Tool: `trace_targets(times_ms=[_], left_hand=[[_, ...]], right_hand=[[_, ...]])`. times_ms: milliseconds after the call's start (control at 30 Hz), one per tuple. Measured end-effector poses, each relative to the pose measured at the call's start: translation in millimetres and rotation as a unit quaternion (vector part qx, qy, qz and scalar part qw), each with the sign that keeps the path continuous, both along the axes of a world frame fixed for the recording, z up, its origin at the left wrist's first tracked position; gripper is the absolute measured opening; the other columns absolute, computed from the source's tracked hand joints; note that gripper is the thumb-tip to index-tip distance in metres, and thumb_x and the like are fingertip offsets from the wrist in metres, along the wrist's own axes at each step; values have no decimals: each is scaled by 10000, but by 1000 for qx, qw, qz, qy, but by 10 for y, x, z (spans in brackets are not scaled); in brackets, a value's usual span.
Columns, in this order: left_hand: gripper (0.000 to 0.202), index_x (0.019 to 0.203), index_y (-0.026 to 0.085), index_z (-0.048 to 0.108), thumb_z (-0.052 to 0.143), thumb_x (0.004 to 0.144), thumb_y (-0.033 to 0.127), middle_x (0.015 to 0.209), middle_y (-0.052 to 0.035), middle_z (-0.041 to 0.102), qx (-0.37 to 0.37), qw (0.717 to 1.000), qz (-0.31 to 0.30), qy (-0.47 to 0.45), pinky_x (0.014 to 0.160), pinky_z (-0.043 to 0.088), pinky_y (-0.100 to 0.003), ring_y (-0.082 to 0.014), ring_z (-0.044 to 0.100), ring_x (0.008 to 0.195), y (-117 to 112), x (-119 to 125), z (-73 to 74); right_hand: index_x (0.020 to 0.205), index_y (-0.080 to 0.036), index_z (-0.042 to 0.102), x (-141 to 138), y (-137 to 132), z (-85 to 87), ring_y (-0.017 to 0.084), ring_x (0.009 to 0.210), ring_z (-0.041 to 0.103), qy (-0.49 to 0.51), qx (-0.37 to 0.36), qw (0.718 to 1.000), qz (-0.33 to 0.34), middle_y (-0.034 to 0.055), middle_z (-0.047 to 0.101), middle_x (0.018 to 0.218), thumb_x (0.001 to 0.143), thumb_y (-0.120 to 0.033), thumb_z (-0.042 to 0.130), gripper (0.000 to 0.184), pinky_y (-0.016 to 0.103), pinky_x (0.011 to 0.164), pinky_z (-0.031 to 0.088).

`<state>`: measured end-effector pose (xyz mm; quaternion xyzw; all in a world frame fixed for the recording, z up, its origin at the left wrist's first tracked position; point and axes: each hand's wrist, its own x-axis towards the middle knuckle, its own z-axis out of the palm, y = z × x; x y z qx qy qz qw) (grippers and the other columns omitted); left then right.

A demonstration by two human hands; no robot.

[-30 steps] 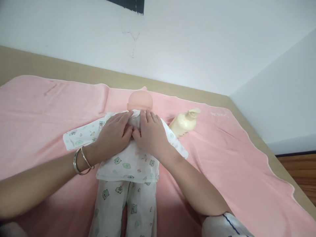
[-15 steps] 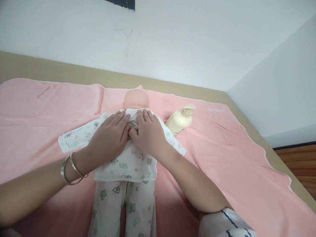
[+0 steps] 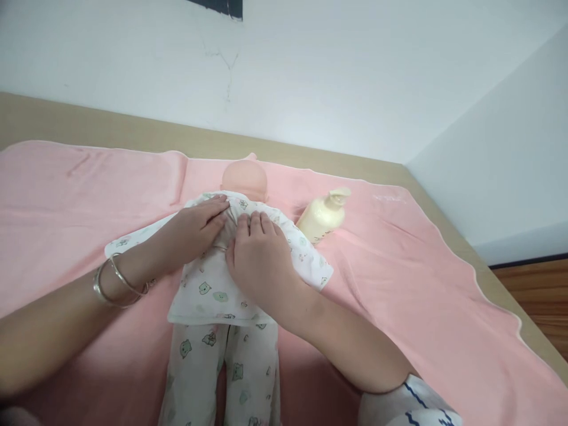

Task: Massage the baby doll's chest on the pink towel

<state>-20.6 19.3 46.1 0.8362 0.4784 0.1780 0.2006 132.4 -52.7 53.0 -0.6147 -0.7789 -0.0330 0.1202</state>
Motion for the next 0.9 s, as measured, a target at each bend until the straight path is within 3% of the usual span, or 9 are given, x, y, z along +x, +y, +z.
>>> trace_targets(times_ms=[200,300,433,567,667,733,800,900], left_hand=[[601,1470,-46,412,251,1019,317,1608,-285,316,83,995,18,60,1264,269,-582,-394,245,1546,-25,38,-125],[600,1464,-41,424,236,1031,332,1553,-288,400,101,991,15,82,1243,320,-570,-403,341,1499,-97,49,-135],[567,1457,-16,450,252,1038,311,1491,-277,490,148,983,21,103,1205,385,-570,-399,431,1450,-289,110,-139],[529,1430,-16,477,275,1016,245,1500,-279,484,155,985,2,78,1211,378,-567,-389,402,1474,-380,162,-97],[461,1317,69,579,306,988,242,1412,-202,584,77,997,4,10,1174,437,-527,-340,495,1400,-263,124,1],[375,1188,152,625,349,950,238,1259,-131,672,13,999,32,-29,1085,516,-499,-299,612,1239,-137,77,36],[315,1107,175,620,373,930,257,1143,-111,692,-5,997,55,-46,1019,548,-495,-282,652,1103,-22,43,-2],[396,1176,108,584,324,960,315,1242,-183,637,54,996,58,-44,1121,465,-541,-320,580,1224,71,46,-170]], right_hand=[[1479,11,473,138,285,-49,345,1481,416,71,-43,996,-19,228,485,1540,999,-347,392,605,500,1236,348],[1509,27,412,216,465,-120,330,1520,351,110,-65,991,-46,221,423,1585,1014,-396,343,655,498,1264,295],[1522,51,369,263,542,-189,328,1535,317,103,-61,992,-33,232,391,1602,1023,-402,306,678,501,1261,290],[1508,73,379,266,500,-165,347,1516,344,64,-56,996,-15,253,412,1583,1031,-374,296,659,507,1249,306],[1488,57,421,222,402,-97,366,1457,426,36,-52,998,-5,245,492,1527,1028,-353,320,624,507,1219,351],[1478,59,436,164,300,-55,384,1411,474,10,-42,999,-7,251,534,1487,1020,-343,341,617,511,1201,371],[1472,77,437,100,186,-26,402,1395,486,-21,-27,999,-5,276,542,1468,1013,-344,359,628,519,1194,377],[1462,82,452,39,65,4,413,1396,485,-47,-15,999,10,295,541,1461,1001,-345,388,632,532,1184,386]])
